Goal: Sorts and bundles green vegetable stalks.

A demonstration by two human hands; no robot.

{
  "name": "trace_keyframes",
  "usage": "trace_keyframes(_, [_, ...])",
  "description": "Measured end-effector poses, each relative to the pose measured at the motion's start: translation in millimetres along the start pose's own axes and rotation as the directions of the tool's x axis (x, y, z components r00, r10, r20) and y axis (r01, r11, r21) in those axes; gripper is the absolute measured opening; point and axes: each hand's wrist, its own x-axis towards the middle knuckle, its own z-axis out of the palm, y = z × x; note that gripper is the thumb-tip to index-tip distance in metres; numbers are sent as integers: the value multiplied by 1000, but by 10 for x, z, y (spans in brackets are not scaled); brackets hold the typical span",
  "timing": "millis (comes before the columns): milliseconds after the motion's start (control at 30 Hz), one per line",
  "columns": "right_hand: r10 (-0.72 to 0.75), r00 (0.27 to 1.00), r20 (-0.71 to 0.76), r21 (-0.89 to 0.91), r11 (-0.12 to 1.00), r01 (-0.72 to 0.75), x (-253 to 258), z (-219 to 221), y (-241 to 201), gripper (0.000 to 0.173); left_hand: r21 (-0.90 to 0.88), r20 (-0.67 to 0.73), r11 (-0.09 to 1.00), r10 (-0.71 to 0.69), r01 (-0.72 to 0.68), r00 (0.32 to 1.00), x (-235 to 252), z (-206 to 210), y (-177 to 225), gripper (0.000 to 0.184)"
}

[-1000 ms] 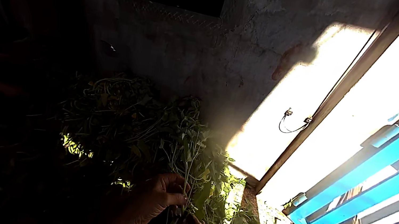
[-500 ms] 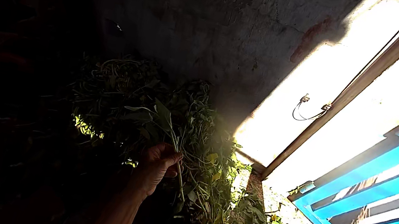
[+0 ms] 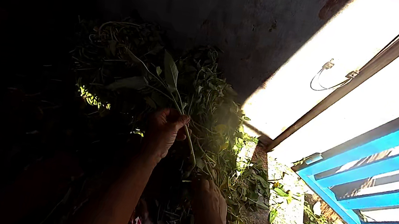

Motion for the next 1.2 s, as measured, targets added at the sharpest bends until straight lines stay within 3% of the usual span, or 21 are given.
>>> trace_keyframes(33, [109, 962, 252, -77, 993, -92, 43, -37, 37, 38, -2, -8, 1000, -14, 14, 1000, 7, -17, 22, 13])
trace_keyframes(67, [172, 903, 394, -134, 983, -129, 82, -6, 93, 43, -1, -15, 1000, -29, 29, 999, -2, -21, 27, 13])
trace_keyframes(133, [175, 847, 503, -144, 982, -118, 176, 197, 185, 43, -2, -21, 999, -52, 52, 998, -23, -5, 17, 12])
trace_keyframes(200, [38, 834, 551, 46, 996, -75, 313, 575, 287, 43, -7, -23, 996, -89, 88, 996, -35, 12, 19, 12])
trace_keyframes(267, [-160, 820, 550, 381, 921, -76, 446, 1141, 400, 42, -16, -24, 992, -127, 127, 992, -33, 5, 32, 12])
trace_keyframes(333, [-190, 830, 524, 589, 785, -191, 528, 1645, 418, 39, -26, -26, 987, -160, 159, 987, -29, -12, 57, 13])
trace_keyframes(400, [8, 861, 508, 709, 564, -424, 585, 1987, 372, 37, -24, -27, 985, -173, 173, 984, -38, -18, 82, 12])
trace_keyframes(467, [209, 834, 511, 752, 361, -552, 679, 2099, 319, 43, -27, -20, 986, -167, 166, 986, -49, 2, 100, 14])
trace_keyframes(600, [282, 839, 466, 840, 158, -519, 789, 2103, 298, 48, -54, 52, 985, -164, 167, 985, -50, 47, 48, 30])
trace_keyframes(733, [301, 868, 396, 902, 51, -429, 703, 2099, 345, 31, -84, 108, 969, -223, 232, 969, -22, 86, 52, 19])
trace_keyframes(800, [293, 894, 340, 924, 72, -375, 577, 2043, 391, 25, -123, 113, 954, -261, 274, 959, -16, 92, 77, 26])
trace_keyframes(900, [253, 942, 222, 936, 217, -278, 315, 1593, 420, 16, -157, 106, 938, -297, 311, 949, -18, 81, 106, 32])
trace_keyframes(1033, [197, 980, -25, 912, 406, -59, 165, 914, 525, 17, -117, 122, 953, -265, 279, 957, -31, 80, 40, 15])
trace_keyframes(1100, [149, 958, -244, 851, 507, 138, 132, 551, 559, 21, -75, 147, 961, -254, 267, 956, -22, 73, 0, 13])
trace_keyframes(1200, [109, 863, -493, 711, 622, 328, 112, -64, 511, 23, 8, 188, 976, -217, 219, 958, -32, 67, -38, 12])
